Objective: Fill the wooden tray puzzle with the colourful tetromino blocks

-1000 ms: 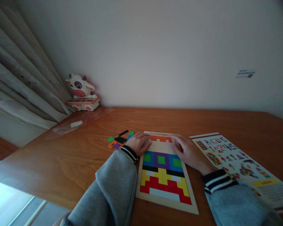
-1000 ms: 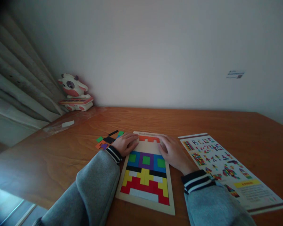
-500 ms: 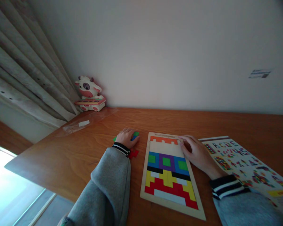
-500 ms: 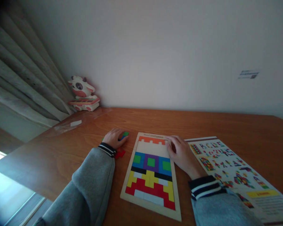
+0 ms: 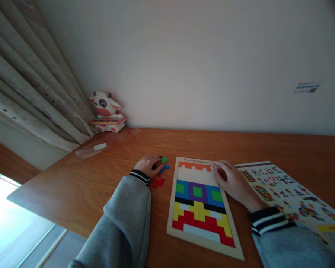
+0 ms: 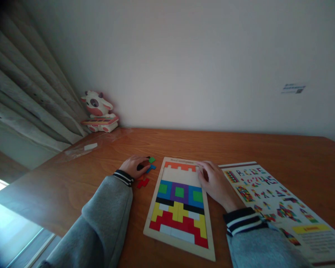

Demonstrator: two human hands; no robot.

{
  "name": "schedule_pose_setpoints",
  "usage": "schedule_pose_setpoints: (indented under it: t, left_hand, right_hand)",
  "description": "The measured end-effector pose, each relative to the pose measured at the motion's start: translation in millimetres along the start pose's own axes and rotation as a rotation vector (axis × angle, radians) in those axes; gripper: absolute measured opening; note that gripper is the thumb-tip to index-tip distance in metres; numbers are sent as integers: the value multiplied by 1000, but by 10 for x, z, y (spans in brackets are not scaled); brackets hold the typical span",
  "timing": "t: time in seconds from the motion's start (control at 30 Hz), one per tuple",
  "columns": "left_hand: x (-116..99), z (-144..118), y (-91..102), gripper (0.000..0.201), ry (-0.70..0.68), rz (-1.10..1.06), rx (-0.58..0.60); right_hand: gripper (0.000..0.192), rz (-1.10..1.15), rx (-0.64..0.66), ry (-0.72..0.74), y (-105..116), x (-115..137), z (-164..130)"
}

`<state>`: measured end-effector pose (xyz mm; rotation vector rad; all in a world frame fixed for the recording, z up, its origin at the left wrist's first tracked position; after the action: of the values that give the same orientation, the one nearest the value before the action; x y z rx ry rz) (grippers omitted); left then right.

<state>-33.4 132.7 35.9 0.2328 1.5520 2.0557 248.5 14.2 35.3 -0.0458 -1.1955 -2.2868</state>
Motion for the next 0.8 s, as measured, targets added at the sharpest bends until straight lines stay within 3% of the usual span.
schedule_pose_setpoints:
  t: [0.13,0.3,0.43,0.53,0.67,0.8]
  left_hand:
    - [-127,6,4,30,-59,-29,40]
    - [-169,-55,173,32,-66,-14,39]
    - [-72,-295,398,31,-38,-29,33]
    - [-26,-520,503,30,-94,-125,34]
    - [9,-656,429,36,-134,-127,59]
    - [-49,-659,297,28,-186,-147,108]
  right_hand:
    - [29,9,13,-7,-18,-6,-7]
    - [29,19,3,-10,-44,-56,-24]
    - [27,41,12,-9,-72,-81,-30]
    - [27,40,18,-20,-66,-81,-34]
    - [26,49,26,-21,-52,-55,-32]
    - [28,48,29,-36,-43,-50,-34]
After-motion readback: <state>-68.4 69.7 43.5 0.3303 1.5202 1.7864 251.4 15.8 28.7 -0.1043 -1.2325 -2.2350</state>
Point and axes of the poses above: each hand's wrist, its own z-axis towards the middle knuckle, its own y-axis out of the back of the hand, x = y × z, the point moved 10 cm from there along z, towards the middle knuckle, and after that the axes turned 13 degrees about y, right-handed, at the moved point
